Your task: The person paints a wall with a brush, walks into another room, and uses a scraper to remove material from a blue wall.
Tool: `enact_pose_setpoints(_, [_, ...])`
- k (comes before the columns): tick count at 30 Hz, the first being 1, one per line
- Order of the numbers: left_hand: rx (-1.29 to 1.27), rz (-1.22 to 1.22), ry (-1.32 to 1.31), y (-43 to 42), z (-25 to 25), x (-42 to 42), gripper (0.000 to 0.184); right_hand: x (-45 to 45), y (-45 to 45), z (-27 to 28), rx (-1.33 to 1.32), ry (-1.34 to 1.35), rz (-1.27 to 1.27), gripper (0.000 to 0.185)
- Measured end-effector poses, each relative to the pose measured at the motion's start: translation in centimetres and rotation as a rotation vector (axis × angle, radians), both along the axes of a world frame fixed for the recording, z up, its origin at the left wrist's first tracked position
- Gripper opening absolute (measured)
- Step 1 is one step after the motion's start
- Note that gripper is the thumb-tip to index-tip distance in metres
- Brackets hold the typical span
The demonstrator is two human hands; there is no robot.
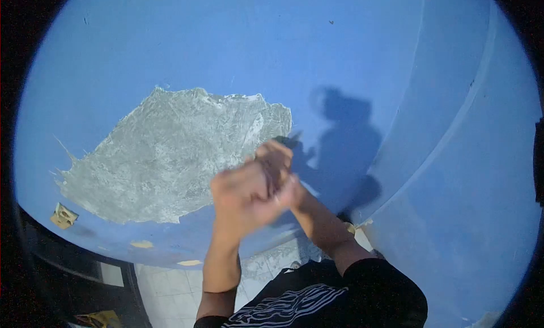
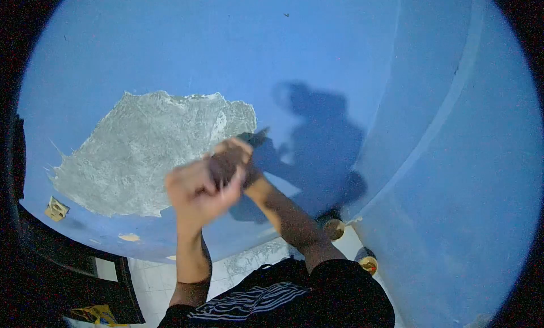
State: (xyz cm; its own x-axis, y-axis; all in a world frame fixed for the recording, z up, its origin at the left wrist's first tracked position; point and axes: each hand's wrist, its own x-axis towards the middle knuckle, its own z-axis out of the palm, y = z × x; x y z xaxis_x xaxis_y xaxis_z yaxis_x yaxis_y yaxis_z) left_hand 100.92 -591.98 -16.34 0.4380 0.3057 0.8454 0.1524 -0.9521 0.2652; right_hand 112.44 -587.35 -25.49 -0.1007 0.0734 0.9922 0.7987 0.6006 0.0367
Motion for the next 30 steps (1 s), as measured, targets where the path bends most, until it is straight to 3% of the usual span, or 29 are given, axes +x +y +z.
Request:
enact_pose_setpoints(1, [0.003,0.006,-0.001,-0.2,-0.1,-0.1,0.046,1.1,0.7,-1.3,-0.114,-0.039,-0.085,0.026])
enact_pose_setpoints(3, [-0.045,-0.11,-0.017,-0.9,-0.2,-0.5,0.046,0.7,1.3,-4.7,-0.091,0.003,-0.008,0.021])
enact_pose_setpoints(5, [-0.069,-0.257,-0.098,-2.6,0.3,-0.4,0.045,-0.5,-1.1,0.2,0.197,0.035,0.081,0.023])
enact_pose_setpoints(8, [-0.09,-0.283,-0.174,-5.2,1.4,-1.2,0.044,-1.2,-3.3,3.7,0.279,-0.02,0.255,0.031])
enact_pose_setpoints(11, [-0.239,-0.218,-0.046,-3.2,0.5,0.2,0.044,-0.8,-2.0,2.1,0.233,0.046,0.31,0.03])
enact_pose_setpoints(15, [-0.203,-0.095,-0.068,-4.2,0.8,-1.2,0.034,-1.1,-2.1,2.1,0.212,0.058,0.228,0.029])
enact_pose_setpoints(18, [-0.221,-0.083,-0.021,-4.5,1.7,-1.0,0.036,-1.3,-3.0,2.3,0.2,0.011,0.306,0.028])
enact_pose_setpoints(19, [-0.244,-0.034,-0.022,-3.9,1.3,-0.6,0.039,-1.2,-2.9,1.5,-0.285,0.148,0.143,0.028])
enact_pose_setpoints(20, [-0.266,0.014,-0.022,-3.3,0.9,-0.2,0.042,-1.3,-2.6,1.1,-0.292,0.149,0.151,0.028])
enact_pose_setpoints(22, [-0.288,0.011,-0.141,-2.9,0.1,-0.6,0.046,-1.2,-1.0,1.5,0.168,0.095,0.173,0.03])
enact_pose_setpoints(25, [-0.157,0.094,-0.142,-4.9,0.2,-1.4,0.048,-2.3,-2.3,1.4,0.215,0.097,0.201,0.03])
enact_pose_setpoints(26, [-0.21,-0.143,-0.213,-4.7,0.6,-1.5,0.05,-2.4,-2.4,1.5,0.219,0.092,0.248,0.03])
enact_pose_setpoints(28, [0.048,0.279,0.204,-3.6,1.8,-0.3,0.052,-2.1,-1.5,1.0,0.207,0.099,0.224,0.028])
enact_pose_setpoints(29, [-0.277,-0.105,-0.184,-2.2,0.4,-0.1,0.056,-1.7,-0.9,0.7,0.189,0.103,0.202,0.026])
enact_pose_setpoints(30, [-0.274,-0.103,-0.181,-2.0,-0.2,-0.6,0.056,-1.5,-0.1,0.6,0.18,0.112,0.176,0.024])
